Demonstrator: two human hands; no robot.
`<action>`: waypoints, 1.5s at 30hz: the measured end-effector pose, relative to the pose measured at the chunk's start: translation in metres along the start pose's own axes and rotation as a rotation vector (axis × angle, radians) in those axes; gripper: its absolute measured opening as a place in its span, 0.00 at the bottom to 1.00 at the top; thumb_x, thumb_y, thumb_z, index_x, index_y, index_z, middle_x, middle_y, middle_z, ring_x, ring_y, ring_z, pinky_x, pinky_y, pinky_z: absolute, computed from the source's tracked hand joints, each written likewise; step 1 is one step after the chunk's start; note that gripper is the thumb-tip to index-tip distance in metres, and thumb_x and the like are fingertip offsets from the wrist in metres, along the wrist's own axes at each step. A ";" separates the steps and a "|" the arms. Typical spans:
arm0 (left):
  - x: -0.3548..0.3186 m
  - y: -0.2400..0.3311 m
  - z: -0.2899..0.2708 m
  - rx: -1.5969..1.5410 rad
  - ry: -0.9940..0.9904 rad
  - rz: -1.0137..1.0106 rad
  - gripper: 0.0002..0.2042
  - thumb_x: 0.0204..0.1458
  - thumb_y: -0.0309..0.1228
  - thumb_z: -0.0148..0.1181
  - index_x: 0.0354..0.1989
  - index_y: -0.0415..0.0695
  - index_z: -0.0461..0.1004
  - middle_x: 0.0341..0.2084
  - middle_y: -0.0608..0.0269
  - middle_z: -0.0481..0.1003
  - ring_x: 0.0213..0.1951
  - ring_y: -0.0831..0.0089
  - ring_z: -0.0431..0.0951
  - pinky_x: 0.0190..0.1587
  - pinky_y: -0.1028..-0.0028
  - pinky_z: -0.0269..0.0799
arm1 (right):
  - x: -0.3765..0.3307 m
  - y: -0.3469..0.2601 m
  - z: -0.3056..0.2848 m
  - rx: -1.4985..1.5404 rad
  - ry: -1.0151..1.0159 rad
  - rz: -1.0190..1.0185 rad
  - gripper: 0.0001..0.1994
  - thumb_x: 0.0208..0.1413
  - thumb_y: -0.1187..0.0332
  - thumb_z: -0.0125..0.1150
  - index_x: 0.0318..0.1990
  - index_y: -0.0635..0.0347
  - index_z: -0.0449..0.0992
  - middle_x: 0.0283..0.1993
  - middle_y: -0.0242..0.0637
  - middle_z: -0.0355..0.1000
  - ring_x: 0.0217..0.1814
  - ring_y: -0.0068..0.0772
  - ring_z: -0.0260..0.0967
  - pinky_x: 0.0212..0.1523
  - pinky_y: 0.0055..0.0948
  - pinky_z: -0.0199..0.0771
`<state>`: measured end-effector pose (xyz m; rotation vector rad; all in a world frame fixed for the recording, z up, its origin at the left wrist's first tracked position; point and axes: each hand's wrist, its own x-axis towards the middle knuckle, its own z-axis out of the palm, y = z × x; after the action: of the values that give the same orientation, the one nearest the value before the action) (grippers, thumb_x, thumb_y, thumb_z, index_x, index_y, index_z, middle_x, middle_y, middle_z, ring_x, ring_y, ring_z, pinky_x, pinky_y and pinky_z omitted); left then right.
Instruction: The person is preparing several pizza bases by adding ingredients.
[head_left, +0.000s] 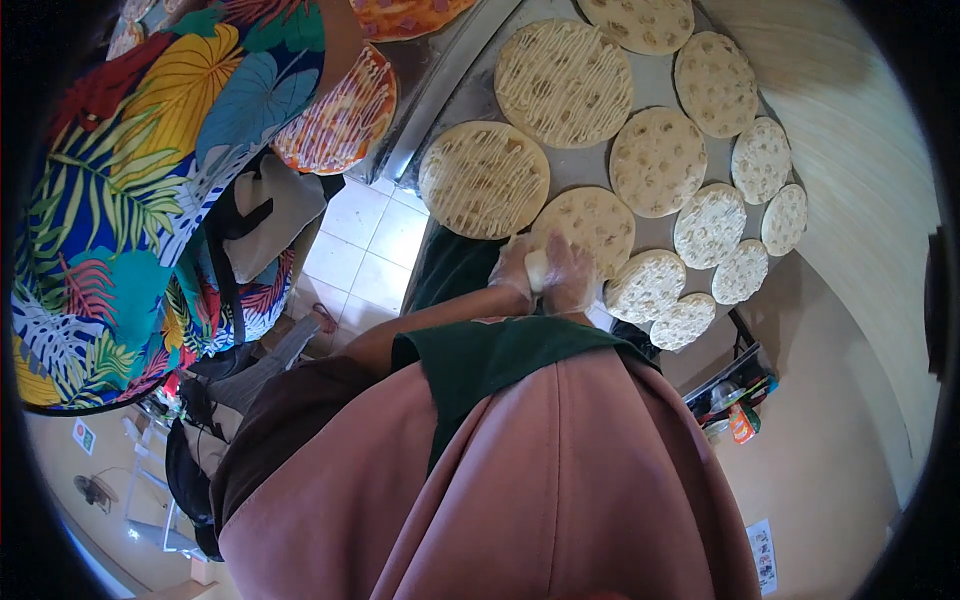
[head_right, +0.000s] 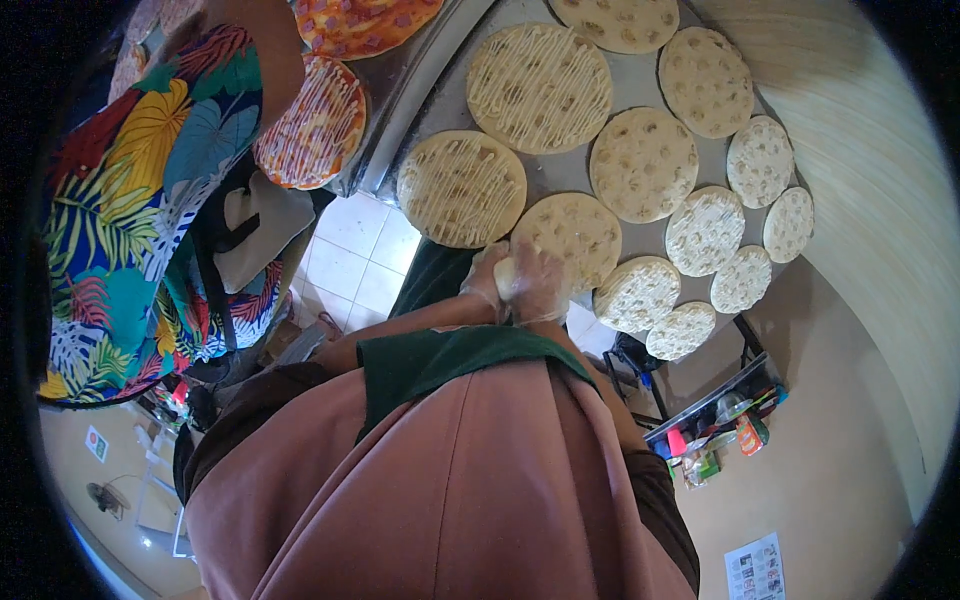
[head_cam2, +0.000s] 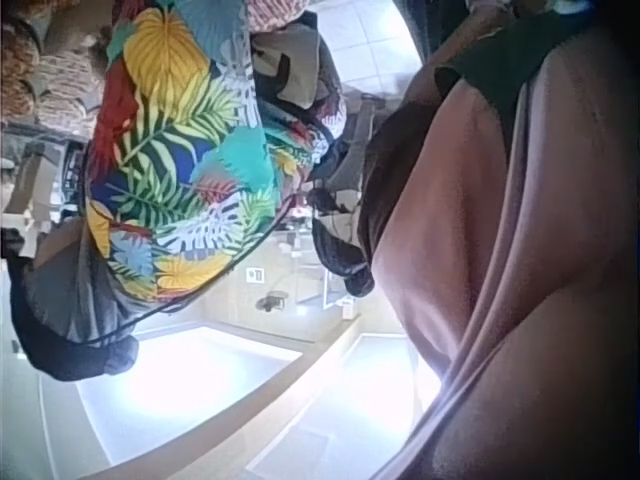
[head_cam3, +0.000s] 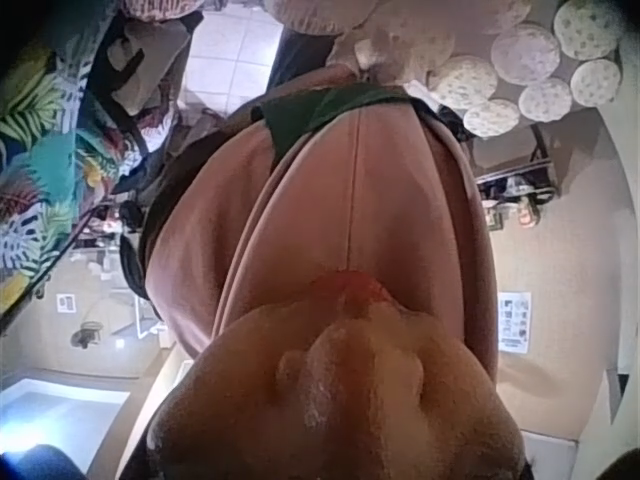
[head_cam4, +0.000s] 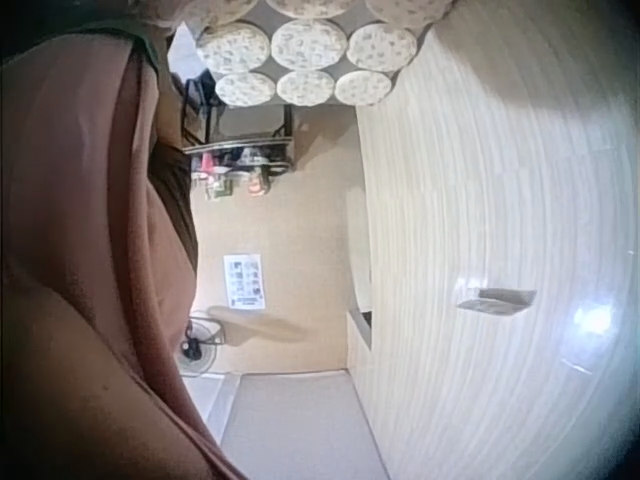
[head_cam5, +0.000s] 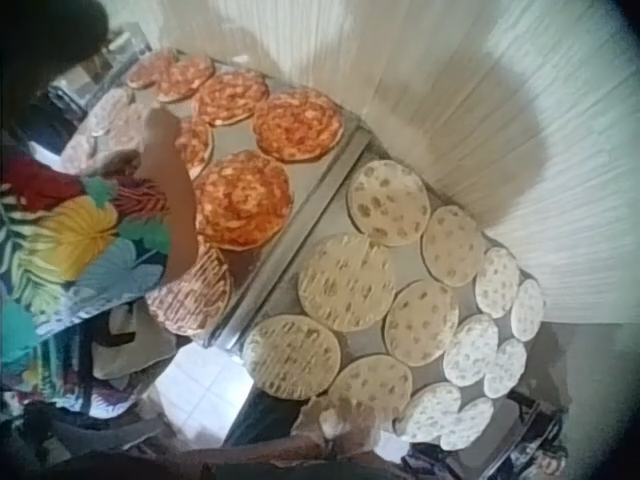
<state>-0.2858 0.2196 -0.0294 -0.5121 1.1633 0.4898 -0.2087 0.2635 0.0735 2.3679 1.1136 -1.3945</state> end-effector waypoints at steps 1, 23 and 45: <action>0.002 -0.002 0.012 0.004 -0.002 -0.002 0.21 0.54 0.44 0.44 0.44 0.38 0.70 0.37 0.55 0.73 0.36 0.67 0.74 0.41 0.69 0.68 | 0.014 0.021 0.015 0.002 0.003 0.003 0.24 0.54 0.67 0.42 0.61 0.53 0.57 0.53 0.52 0.63 0.55 0.49 0.60 0.56 0.43 0.54; 0.016 -0.009 0.008 0.076 0.008 0.081 0.16 0.52 0.40 0.47 0.43 0.41 0.70 0.36 0.54 0.73 0.37 0.64 0.74 0.40 0.68 0.70 | 0.021 0.035 0.019 0.180 0.603 -0.397 0.17 0.54 0.57 0.54 0.31 0.65 0.75 0.27 0.47 0.72 0.28 0.46 0.70 0.28 0.39 0.66; 0.009 -0.003 0.227 0.615 0.045 0.266 0.25 0.50 0.53 0.52 0.28 0.37 0.74 0.25 0.56 0.75 0.26 0.66 0.74 0.33 0.68 0.69 | 0.071 0.029 -0.140 1.491 0.757 -0.316 0.23 0.60 0.55 0.45 0.14 0.54 0.59 0.13 0.28 0.55 0.15 0.18 0.51 0.16 0.22 0.55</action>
<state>-0.1154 0.3566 0.0324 0.1662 1.3566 0.3213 -0.0738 0.3480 0.0855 4.1647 0.4764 -1.8285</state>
